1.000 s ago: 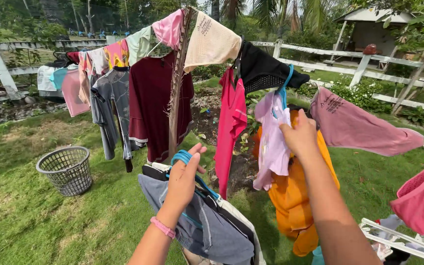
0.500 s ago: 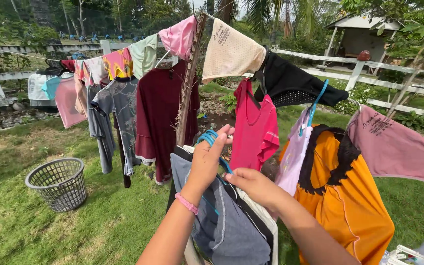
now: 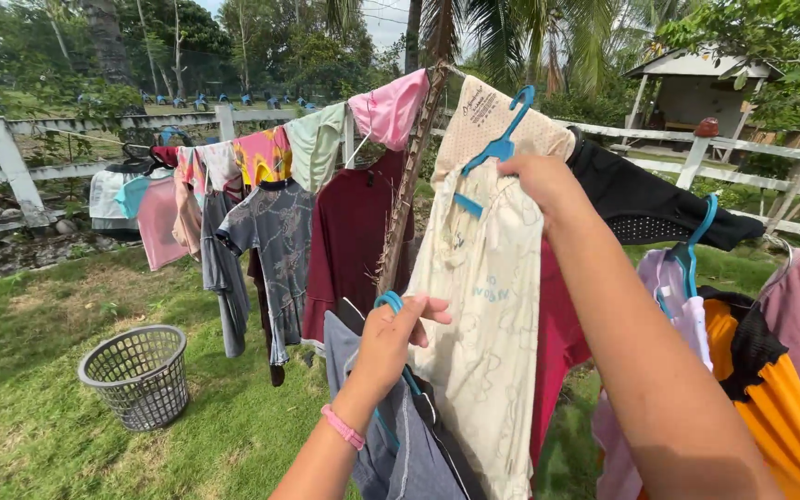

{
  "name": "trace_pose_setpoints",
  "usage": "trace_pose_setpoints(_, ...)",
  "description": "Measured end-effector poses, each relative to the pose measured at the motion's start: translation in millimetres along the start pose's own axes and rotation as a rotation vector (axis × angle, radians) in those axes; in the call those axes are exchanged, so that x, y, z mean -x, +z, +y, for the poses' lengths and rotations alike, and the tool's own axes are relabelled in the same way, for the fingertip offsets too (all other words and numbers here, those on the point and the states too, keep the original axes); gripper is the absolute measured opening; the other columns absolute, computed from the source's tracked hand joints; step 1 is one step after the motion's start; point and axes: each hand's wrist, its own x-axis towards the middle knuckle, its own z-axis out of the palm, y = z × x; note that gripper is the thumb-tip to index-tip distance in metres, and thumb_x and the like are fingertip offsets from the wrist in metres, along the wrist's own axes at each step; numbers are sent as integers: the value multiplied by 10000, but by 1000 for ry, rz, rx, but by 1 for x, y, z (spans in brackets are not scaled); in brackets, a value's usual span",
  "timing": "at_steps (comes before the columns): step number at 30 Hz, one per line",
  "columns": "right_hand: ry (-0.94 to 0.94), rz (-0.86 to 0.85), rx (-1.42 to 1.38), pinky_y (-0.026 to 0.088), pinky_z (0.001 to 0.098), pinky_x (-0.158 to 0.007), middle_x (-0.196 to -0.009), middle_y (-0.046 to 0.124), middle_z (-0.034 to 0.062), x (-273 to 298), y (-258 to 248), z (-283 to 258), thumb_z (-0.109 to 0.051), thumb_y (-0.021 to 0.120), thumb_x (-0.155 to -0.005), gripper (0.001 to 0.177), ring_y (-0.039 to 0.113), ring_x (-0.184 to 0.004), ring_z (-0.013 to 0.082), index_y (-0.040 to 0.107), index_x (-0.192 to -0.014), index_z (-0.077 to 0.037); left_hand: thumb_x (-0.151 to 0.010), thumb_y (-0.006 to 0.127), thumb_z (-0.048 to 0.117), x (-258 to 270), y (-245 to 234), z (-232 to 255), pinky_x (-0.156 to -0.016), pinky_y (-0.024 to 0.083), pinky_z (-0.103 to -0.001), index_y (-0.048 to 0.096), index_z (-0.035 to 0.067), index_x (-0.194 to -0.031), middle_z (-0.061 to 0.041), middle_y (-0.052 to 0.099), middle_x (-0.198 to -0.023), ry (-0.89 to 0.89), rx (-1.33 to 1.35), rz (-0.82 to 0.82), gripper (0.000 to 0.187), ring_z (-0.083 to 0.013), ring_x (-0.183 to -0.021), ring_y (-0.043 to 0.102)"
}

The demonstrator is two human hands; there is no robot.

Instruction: Hanging and organizing various items of clothing on an outdoor clothesline using hangers.

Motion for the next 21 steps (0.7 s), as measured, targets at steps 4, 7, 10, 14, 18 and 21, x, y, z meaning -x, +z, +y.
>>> trace_pose_setpoints(4, -21, -121, -140, 637, 489, -652, -903, 729, 181, -167, -23, 21, -44, 599, -964, 128, 767, -731, 289, 618, -1016, 71, -1042, 477, 284, 17, -7, 25, -621, 459, -248, 775, -43, -1066, -79, 791, -907, -28, -45, -9, 443, -82, -622, 532)
trace_pose_setpoints(7, 121, -22, 41, 637, 538, -624, -842, 691, 193, -226, -36, 61, 13, 484, -926, 199, 741, -650, 347, 654, -1022, 54, -1037, 482, 285, 24, -19, 21, -628, 462, -238, 776, -32, -1049, -58, 790, -900, -40, -30, -12, 433, -67, -635, 543)
trace_pose_setpoints(10, 168, -33, 304, 572, 508, -733, -992, 639, 113, -174, -11, 74, -106, 577, -957, 246, 646, -904, 285, 606, -1168, 15, -1026, 486, 286, 25, -32, 18, -594, 438, -237, 782, -27, -1028, -51, 783, -873, -55, -17, 52, 431, -65, -601, 520)
trace_pose_setpoints(14, -672, 287, 1013, 430, 584, -960, -1272, 597, 210, 36, 53, 68, -301, 766, -837, 538, 543, -1189, 420, 652, -1297, -46, -1031, 492, 309, 20, -54, 14, -519, 387, -247, 787, -34, -940, -61, 759, -777, -24, -75, 306, 462, -61, -527, 462)
trace_pose_setpoints(18, -346, -657, 671, 539, 311, -814, -941, 741, 20, 143, 133, 129, -384, 645, -979, 327, 673, -881, 111, 743, -1101, -96, -1055, 474, 359, 9, -96, 26, -472, 356, -255, 780, -34, -886, -74, 739, -710, 68, -141, 513, 527, -59, -482, 442)
trace_pose_setpoints(21, 202, -927, 416, 505, 322, -698, -831, 610, -47, 171, 166, 174, -404, 617, -1023, 325, 559, -776, 76, 707, -1008, -92, -1068, 461, 377, 7, -128, 30, -478, 363, -251, 777, -37, -903, -73, 733, -717, 137, -166, 518, 547, -56, -492, 445)
